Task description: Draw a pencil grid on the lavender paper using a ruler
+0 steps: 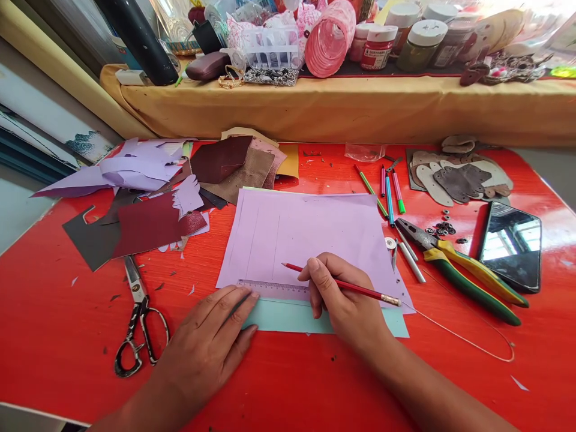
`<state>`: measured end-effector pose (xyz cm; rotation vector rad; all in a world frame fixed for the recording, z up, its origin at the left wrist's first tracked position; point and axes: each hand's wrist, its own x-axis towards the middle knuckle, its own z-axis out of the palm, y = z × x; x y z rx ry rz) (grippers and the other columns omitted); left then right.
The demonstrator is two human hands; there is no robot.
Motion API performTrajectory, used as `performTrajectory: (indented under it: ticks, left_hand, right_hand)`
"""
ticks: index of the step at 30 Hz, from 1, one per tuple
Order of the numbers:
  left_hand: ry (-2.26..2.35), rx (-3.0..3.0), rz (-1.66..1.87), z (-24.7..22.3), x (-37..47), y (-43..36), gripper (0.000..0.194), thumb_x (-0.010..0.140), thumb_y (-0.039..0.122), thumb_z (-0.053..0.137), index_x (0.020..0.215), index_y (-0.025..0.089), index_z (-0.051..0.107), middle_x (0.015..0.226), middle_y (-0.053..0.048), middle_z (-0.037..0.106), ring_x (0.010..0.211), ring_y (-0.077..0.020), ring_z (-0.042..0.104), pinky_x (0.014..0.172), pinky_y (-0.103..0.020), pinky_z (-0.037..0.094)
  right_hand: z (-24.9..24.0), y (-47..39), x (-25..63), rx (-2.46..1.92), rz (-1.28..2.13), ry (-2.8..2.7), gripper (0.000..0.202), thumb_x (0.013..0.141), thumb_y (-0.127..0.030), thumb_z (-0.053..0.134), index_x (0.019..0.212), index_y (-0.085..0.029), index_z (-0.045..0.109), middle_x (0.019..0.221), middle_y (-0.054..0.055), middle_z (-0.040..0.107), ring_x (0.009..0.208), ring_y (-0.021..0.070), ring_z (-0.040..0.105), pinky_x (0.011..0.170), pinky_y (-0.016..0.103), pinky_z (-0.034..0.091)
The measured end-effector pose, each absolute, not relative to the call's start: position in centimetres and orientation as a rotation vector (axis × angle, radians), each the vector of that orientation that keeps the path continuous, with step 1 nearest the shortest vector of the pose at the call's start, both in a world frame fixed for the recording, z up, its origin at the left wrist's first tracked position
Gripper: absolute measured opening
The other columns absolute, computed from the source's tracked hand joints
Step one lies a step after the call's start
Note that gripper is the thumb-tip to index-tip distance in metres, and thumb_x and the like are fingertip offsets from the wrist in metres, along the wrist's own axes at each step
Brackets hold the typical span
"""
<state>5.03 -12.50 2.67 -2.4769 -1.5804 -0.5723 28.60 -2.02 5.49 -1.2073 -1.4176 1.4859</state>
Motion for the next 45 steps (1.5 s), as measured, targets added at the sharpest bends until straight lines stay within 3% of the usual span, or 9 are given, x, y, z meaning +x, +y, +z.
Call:
performTrajectory:
  ticks: [7,45]
  left_hand:
    - [-1.581,-2.481,-0.559,3.00,4.99,-12.28,0.032,0.116,0.020,0.049,0.139,0.007,0.067,0.131,-0.016,0.077,0.123,-0.0301,0.070,0.110,-0.046,0.055]
    - [-1.646,-2.455,-0.512,3.01,5.30,-12.54,0.037,0.115,0.022,0.051,0.143,0.009,0.070,0.134,-0.014,0.077,0.128,-0.0304,0.068,0.113,-0.044,0.049]
  right_hand:
    - [5.57,-1.97,28.87,-1.204,1.458,-1.425,0.050,0.107,-0.064,0.066,0.081,-0.022,0.072,0.054,-0.002,0.060,0.047,0.0145,0.056,0.049,0.028,0.044]
    - [5.47,-1.60,28.96,-1.252,1.370,-1.478,0.049,0.109,-0.061,0.065,0.080,-0.022,0.074,0.055,-0.002,0.061,0.047,0.0126,0.058,0.048,0.024,0.045]
